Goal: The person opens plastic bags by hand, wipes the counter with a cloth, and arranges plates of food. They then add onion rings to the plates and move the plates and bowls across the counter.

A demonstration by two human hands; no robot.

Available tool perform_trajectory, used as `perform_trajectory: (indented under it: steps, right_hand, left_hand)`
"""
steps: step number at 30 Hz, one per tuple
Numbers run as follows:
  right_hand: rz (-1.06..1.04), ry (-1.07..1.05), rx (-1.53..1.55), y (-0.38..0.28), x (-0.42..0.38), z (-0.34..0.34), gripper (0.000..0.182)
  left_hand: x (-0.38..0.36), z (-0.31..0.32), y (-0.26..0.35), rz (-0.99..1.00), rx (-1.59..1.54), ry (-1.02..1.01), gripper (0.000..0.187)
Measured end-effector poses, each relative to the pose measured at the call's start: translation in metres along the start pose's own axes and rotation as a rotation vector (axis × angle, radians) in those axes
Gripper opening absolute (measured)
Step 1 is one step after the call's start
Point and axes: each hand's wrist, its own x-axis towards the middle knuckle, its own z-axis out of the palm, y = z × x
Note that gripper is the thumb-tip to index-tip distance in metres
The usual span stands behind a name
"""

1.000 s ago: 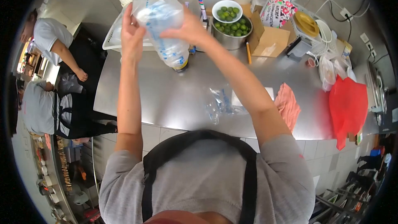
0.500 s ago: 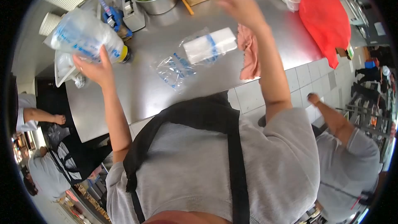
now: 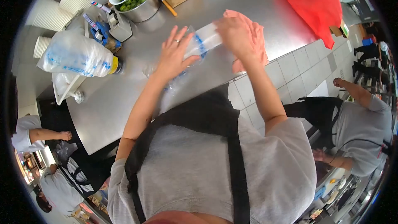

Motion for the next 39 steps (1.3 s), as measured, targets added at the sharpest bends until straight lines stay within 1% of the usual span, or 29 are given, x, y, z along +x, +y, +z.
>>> perform_trajectory:
  steps: [1,2,4,6,8,9,11,12,13,15,17,19,20,22,23,25,26,27,28,29,30,31,32,33,34,36,37,38,39]
  right_hand:
    - [-0.108,0.057,-0.083,-0.007,-0.002,0.015,0.018]
    - [-0.107,0.066,-0.087,-0.009,-0.005,0.022,0.018]
    - [-0.093,-0.078,-0.156,-0.012,-0.012,0.033,0.021]
    - [-0.095,-0.035,-0.1,-0.015,-0.011,0.032,0.018]
    - [-0.098,-0.068,0.037,-0.024,-0.006,0.024,0.012]
    - [-0.101,-0.059,0.036,-0.028,-0.003,0.021,0.012]
    - [0.004,-0.214,0.179,-0.034,0.002,0.017,0.006]
    - [0.0,-0.211,0.177,-0.03,0.005,0.016,0.006]
    - [-0.059,-0.158,0.246,-0.024,0.01,0.014,0.008]
    - [-0.126,-0.104,0.314,-0.019,0.02,0.002,0.009]
    - [0.058,0.116,0.326,-0.023,0.039,-0.027,0.011]
    - [0.159,0.431,0.61,-0.009,0.064,-0.045,0.014]
    - [0.157,0.434,0.608,-0.007,0.074,-0.057,0.014]
    - [0.146,0.485,0.409,-0.009,0.091,-0.084,0.017]
    - [0.143,0.49,0.403,-0.008,0.095,-0.087,0.017]
    - [0.031,0.404,0.367,-0.01,0.106,-0.087,0.018]
    - [0.026,0.407,0.372,-0.011,0.111,-0.084,0.018]
    - [0.009,0.32,0.406,-0.013,0.116,-0.076,0.018]
    - [-0.009,0.229,0.442,-0.022,0.12,-0.071,0.017]
    - [0.082,0.11,0.58,-0.036,0.122,-0.065,0.013]
    - [0.068,0.103,0.59,-0.048,0.126,-0.059,0.013]
    - [0.077,0.055,0.588,-0.059,0.13,-0.052,0.014]
    - [0.085,0.009,0.585,-0.068,0.134,-0.046,0.015]
    - [0.081,0.022,0.678,-0.074,0.139,-0.039,0.02]
    - [0.066,0.021,0.687,-0.077,0.144,-0.037,0.02]
    - [0.255,-0.13,0.874,-0.082,0.149,-0.033,0.02]
    - [0.253,-0.132,0.88,-0.082,0.15,-0.03,0.02]
    - [0.253,-0.146,0.973,-0.081,0.152,-0.027,0.017]
    - [0.251,-0.158,1.065,-0.08,0.154,-0.023,0.015]
  left_hand:
    - [0.003,0.005,0.002,0.012,0.007,-0.033,0.064]
    - [0.005,0.008,0.003,0.021,0.01,-0.03,0.064]
    - [0.007,0.012,0.006,0.001,0.077,-0.062,0.068]
    - [0.009,0.013,0.007,-0.026,0.112,-0.069,0.067]
    - [0.013,0.015,0.008,-0.051,0.148,-0.081,0.066]
    - [0.017,0.017,0.008,-0.07,0.116,-0.083,0.067]
    - [0.019,0.025,0.002,-0.087,0.085,-0.082,0.068]
    - [0.018,0.034,-0.005,-0.121,0.07,-0.127,0.066]
    - [0.017,0.041,-0.01,-0.156,0.054,-0.171,0.063]
    - [0.013,0.054,-0.018,-0.132,0.098,-0.129,0.06]
    - [0.01,0.059,-0.023,-0.111,0.142,-0.091,0.057]
    - [0.008,0.06,-0.021,-0.079,0.237,-0.129,0.062]
    - [0.008,0.058,-0.023,-0.076,0.237,-0.126,0.062]
    - [0.012,0.045,-0.026,-0.142,-0.054,-0.258,0.075]
    - [0.015,0.035,-0.028,-0.135,-0.054,-0.254,0.075]
    - [0.027,-0.002,-0.03,-0.167,-0.717,0.356,0.094]
    - [0.034,-0.034,-0.02,-0.093,-0.555,0.459,0.101]
    - [0.038,-0.064,-0.01,-0.024,-0.388,0.557,0.107]
    - [0.04,-0.075,-0.006,-0.032,-0.377,0.56,0.107]
    - [0.043,-0.084,-0.004,0.085,-0.092,0.449,0.113]
    - [0.045,-0.088,-0.003,0.196,0.193,0.331,0.119]
    - [0.045,-0.085,-0.006,0.225,0.213,0.274,0.118]
    - [0.041,-0.083,-0.007,0.214,0.227,0.283,0.118]
    - [0.039,-0.08,-0.008,0.217,0.231,0.296,0.116]
    - [0.037,-0.078,-0.01,0.222,0.234,0.307,0.114]
    - [0.028,-0.077,-0.01,0.226,0.227,0.295,0.115]
    - [0.024,-0.077,-0.008,0.192,0.205,0.291,0.103]
    - [0.022,-0.076,-0.007,0.16,0.181,0.29,0.09]
    - [0.02,-0.076,-0.011,0.16,0.184,0.291,0.09]
